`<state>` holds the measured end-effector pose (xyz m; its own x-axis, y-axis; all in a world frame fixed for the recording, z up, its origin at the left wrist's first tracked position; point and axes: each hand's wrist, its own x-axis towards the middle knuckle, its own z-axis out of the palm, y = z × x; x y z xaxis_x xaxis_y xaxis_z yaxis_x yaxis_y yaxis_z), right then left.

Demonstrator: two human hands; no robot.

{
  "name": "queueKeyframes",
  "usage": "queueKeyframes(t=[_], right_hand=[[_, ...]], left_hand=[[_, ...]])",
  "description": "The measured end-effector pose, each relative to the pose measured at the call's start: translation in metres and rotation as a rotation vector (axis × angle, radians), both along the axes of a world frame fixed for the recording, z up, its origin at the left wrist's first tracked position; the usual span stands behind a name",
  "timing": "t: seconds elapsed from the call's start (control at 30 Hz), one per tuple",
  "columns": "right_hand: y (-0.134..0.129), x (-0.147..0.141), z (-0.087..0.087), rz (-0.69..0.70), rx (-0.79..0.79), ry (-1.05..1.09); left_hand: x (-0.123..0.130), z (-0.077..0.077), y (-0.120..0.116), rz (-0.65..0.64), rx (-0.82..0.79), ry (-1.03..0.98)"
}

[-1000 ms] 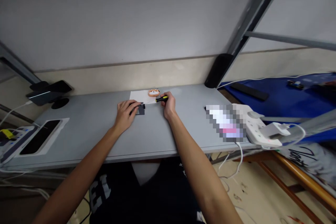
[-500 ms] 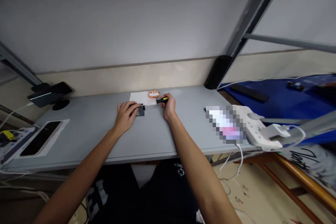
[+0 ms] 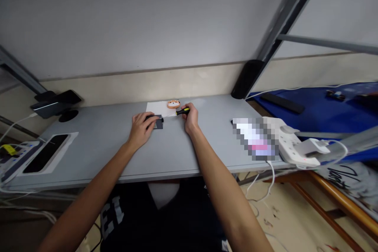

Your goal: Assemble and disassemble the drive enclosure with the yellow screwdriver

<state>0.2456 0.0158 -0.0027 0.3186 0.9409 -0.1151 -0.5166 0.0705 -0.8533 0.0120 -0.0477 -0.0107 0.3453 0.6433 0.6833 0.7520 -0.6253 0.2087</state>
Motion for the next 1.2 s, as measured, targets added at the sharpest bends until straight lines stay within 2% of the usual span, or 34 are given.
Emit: queueKeyframes(t=[0.3, 0.5, 0.67, 0.8, 0.87, 1.0, 1.2], right_hand=[[0.004, 0.006, -0.003, -0.106, -0.004, 0.036], [0.005, 0.007, -0.004, -0.131, -0.003, 0.059], [0.003, 0.008, -0.002, -0.127, -0.004, 0.062], [0.001, 0.009, 0.0, -0.117, 0.005, 0.038], [0.001, 0.009, 0.0, -0.111, 0.012, 0.014], [0.003, 0.009, -0.002, -0.1, 0.027, -0.069], [0.0, -0.002, -0.006, -0.037, 0.064, -0.334]], left_hand=[[0.011, 0.0, -0.002, 0.01, -0.025, 0.009], [0.012, 0.002, -0.001, 0.006, -0.041, 0.086], [0.009, 0.003, -0.003, -0.014, -0.047, 0.035], [0.003, 0.008, -0.006, 0.023, -0.03, -0.072], [-0.003, 0.009, -0.004, 0.036, -0.081, -0.193], [-0.015, 0.005, 0.006, -0.069, -0.303, -0.531], [-0.016, -0.008, 0.018, -0.181, -0.451, -0.631]])
